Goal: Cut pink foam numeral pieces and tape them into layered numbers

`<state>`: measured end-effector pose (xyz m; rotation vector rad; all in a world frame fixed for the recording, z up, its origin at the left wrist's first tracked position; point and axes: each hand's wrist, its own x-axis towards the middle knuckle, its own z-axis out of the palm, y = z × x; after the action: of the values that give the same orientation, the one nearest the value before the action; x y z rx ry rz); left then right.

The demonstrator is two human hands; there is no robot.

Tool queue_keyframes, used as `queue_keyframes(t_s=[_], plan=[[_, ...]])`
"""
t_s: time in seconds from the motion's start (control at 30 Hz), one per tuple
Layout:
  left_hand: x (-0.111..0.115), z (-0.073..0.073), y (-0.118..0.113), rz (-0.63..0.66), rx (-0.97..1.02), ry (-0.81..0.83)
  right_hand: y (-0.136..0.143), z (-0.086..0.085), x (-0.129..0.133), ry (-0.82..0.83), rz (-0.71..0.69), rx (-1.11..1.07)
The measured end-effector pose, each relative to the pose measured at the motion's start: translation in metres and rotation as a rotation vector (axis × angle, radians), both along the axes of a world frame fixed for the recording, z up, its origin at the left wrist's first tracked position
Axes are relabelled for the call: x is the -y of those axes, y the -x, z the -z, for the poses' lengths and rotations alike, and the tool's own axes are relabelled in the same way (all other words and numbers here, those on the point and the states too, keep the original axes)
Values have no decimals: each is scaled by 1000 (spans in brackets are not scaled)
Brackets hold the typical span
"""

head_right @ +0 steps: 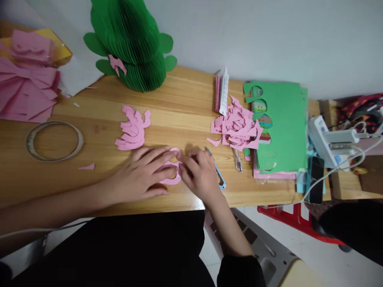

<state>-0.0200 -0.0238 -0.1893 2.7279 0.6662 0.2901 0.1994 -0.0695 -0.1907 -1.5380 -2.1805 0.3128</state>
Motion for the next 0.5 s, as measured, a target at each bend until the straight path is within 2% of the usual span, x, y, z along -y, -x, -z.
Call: queue_keyframes(t_s=[0.5], plan=[[0, 0, 0, -4, 10, 5, -1, 0, -1, -9, -9, -34]])
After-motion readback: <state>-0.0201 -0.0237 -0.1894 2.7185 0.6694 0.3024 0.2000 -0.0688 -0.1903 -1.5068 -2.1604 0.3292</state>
